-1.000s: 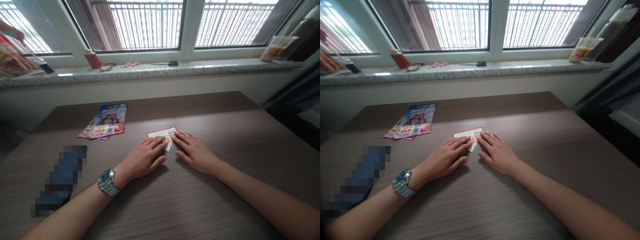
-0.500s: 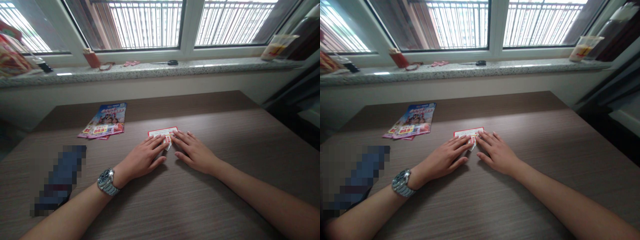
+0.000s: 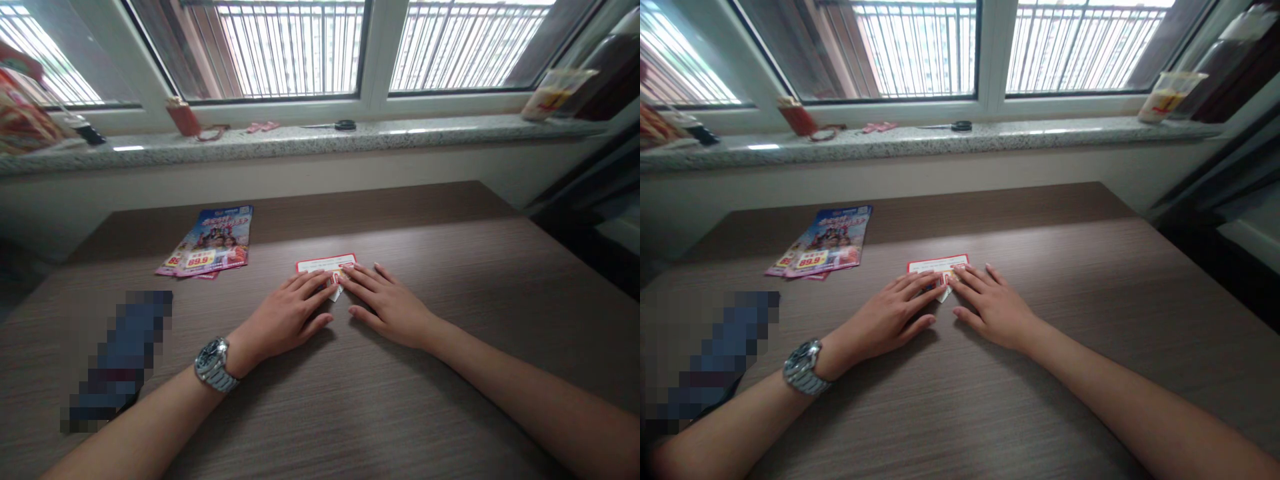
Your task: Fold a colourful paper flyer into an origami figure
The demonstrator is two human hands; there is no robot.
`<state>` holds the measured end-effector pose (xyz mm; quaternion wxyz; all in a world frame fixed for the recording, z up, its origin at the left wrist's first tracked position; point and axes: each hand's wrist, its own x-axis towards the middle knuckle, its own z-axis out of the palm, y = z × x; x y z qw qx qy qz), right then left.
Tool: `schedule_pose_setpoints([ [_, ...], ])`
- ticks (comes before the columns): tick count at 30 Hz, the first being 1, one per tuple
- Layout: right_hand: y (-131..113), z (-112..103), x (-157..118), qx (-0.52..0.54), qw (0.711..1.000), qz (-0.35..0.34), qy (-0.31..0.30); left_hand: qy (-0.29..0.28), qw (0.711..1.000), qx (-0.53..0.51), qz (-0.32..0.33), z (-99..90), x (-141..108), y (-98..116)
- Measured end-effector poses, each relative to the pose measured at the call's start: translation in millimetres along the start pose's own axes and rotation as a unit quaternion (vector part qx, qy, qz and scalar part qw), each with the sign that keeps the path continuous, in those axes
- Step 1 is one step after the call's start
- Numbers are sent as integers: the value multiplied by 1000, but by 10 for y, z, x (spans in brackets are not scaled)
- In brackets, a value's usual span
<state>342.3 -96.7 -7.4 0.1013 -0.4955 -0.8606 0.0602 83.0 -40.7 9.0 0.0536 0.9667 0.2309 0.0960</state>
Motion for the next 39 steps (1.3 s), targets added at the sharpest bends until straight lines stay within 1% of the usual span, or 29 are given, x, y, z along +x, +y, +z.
schedule_pose_setpoints([
  [19,15,2,-1,22,999,-10,35,-3,1000,-19,5,-11,4,-1],
  [23,19,-22,9,44,997,-12,63,-10,1000,-24,10,-12,5,10],
  [29,98,0,69,78,987,-9,137,-29,999,-24,14,-20,17,46],
  [34,175,56,139,82,983,15,166,-23,999,-32,24,-7,28,69],
  [39,193,88,165,80,979,29,183,-27,998,-38,35,-3,36,91],
])
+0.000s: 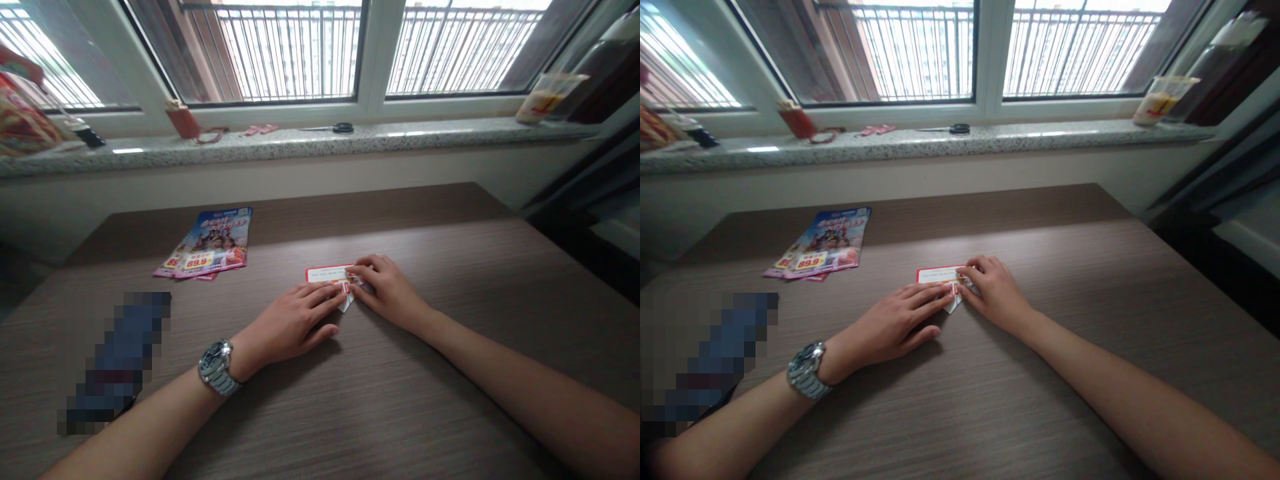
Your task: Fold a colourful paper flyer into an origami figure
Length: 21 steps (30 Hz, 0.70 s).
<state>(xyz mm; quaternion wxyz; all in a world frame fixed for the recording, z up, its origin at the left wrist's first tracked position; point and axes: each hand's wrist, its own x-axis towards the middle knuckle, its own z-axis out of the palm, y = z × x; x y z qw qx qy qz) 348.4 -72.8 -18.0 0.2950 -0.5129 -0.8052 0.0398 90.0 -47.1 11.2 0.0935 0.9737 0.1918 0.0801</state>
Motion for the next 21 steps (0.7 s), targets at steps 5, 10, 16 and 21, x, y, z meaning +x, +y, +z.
schedule_pose_setpoints([
  [5,-11,-12,-8,-5,1000,10,-6,14,1000,-28,3,-8,-2,-15],
  [10,-15,-26,-9,-5,1000,14,-18,38,996,-78,-8,-41,8,-12],
  [16,-34,-31,-11,-13,999,16,-30,121,987,-29,-104,-20,24,-61],
  [21,-59,-45,-12,-17,999,10,-42,149,973,26,-175,45,14,-148],
])
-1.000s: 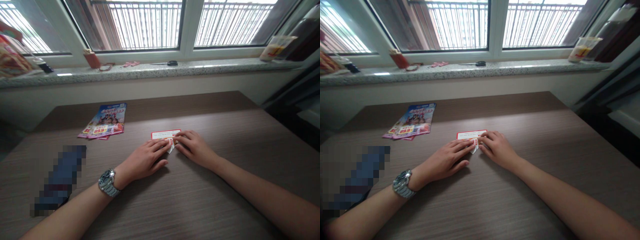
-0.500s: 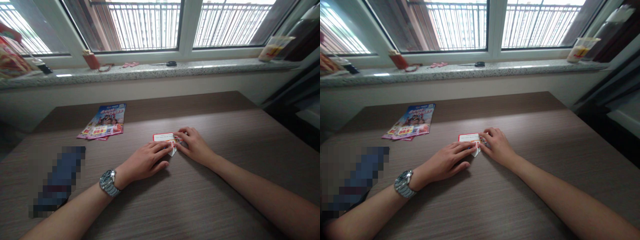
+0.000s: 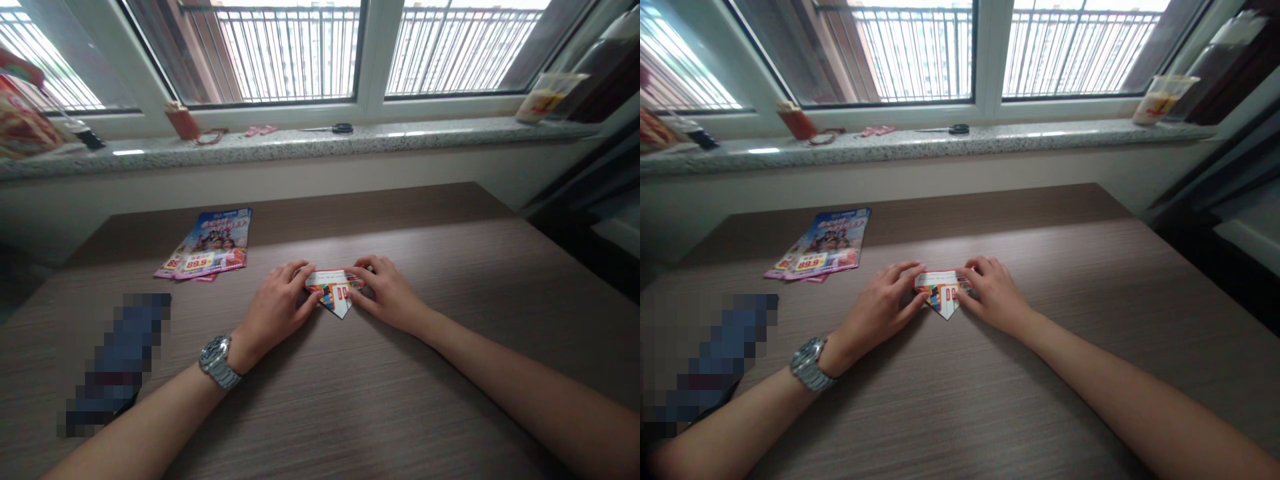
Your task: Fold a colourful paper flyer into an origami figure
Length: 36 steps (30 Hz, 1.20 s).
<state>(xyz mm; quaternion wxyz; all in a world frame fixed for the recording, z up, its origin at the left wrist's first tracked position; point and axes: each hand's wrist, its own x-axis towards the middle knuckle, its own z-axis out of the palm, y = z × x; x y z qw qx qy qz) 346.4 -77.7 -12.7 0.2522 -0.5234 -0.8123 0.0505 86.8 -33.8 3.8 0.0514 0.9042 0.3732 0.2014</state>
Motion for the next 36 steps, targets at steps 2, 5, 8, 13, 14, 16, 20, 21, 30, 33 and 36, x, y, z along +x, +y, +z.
schedule_pose_setpoints([
  [2,-3,-2,-1,1,1000,0,-2,-5,1000,8,-3,15,-5,-16],
  [5,2,2,-3,3,1000,5,-3,-12,1000,8,-4,19,-10,-17],
  [8,13,12,-5,4,1000,7,2,-17,1000,9,-8,16,-10,-13],
  [13,26,26,-5,3,1000,14,8,-19,1000,3,-11,26,-7,-27],
  [14,27,28,-6,4,1000,15,9,-16,1000,0,-10,27,-6,-29],
  [16,28,29,-7,6,1000,16,9,-12,1000,-5,-8,26,-3,-30],
  [20,28,29,-8,7,1000,17,9,-6,1000,-11,-1,14,3,-20],
  [21,28,29,-8,7,1000,17,9,-4,1000,-12,1,12,4,-18],
  [30,13,15,-8,21,1000,13,17,-2,1000,-25,12,16,9,-22],
  [33,4,9,-6,29,999,6,25,-1,999,-31,15,13,12,-16],
  [36,-3,2,5,34,999,-10,24,-4,999,-36,15,19,12,-14],
])
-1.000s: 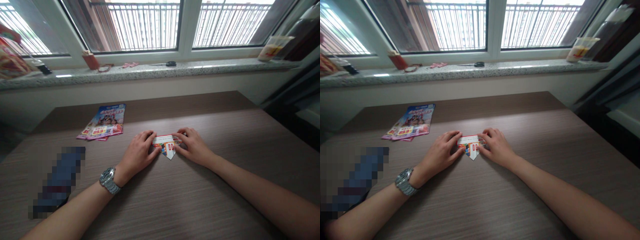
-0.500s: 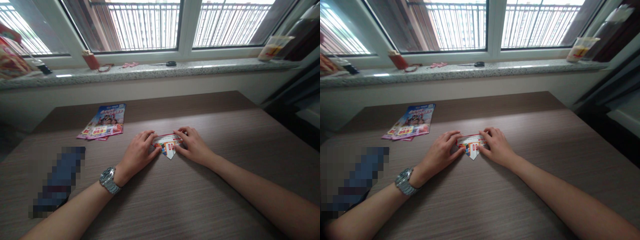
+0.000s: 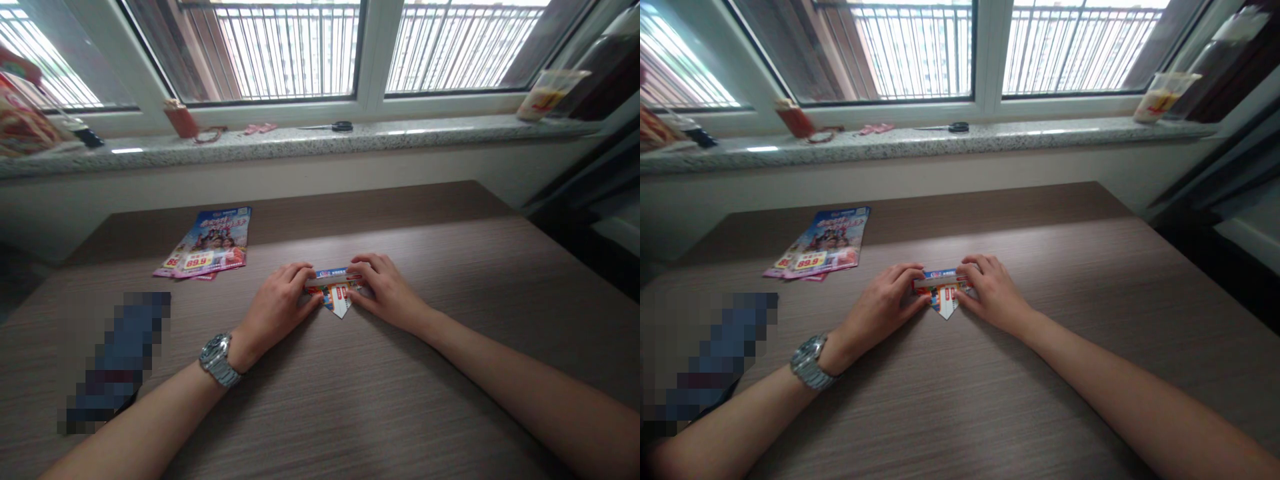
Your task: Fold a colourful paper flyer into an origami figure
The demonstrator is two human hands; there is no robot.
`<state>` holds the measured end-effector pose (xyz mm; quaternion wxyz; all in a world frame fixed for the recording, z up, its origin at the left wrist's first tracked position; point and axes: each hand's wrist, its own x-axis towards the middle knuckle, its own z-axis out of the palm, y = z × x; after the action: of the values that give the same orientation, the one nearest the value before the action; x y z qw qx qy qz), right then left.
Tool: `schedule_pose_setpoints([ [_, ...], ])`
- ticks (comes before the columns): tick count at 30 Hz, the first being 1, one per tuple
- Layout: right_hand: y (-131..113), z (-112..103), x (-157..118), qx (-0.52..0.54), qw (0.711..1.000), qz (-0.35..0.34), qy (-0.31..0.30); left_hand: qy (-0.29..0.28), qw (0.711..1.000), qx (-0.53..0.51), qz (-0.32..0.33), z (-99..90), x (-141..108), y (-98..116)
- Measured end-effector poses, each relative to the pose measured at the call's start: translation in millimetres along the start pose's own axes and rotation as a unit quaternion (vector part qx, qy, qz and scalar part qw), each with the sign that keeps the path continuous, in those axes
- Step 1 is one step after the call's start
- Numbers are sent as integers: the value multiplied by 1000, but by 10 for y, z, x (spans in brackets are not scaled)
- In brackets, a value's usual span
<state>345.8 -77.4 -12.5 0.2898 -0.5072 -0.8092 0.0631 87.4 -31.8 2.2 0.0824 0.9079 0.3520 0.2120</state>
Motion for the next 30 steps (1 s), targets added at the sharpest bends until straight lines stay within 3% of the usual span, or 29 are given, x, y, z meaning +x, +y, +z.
schedule_pose_setpoints([
  [6,-13,-16,21,15,999,-29,-31,-8,999,-13,30,23,0,-12],
  [16,-15,-17,20,33,998,-53,-29,-41,996,-39,68,-20,0,29],
  [30,3,-19,-22,49,993,-100,-29,-20,996,-41,79,1,-15,19],
])
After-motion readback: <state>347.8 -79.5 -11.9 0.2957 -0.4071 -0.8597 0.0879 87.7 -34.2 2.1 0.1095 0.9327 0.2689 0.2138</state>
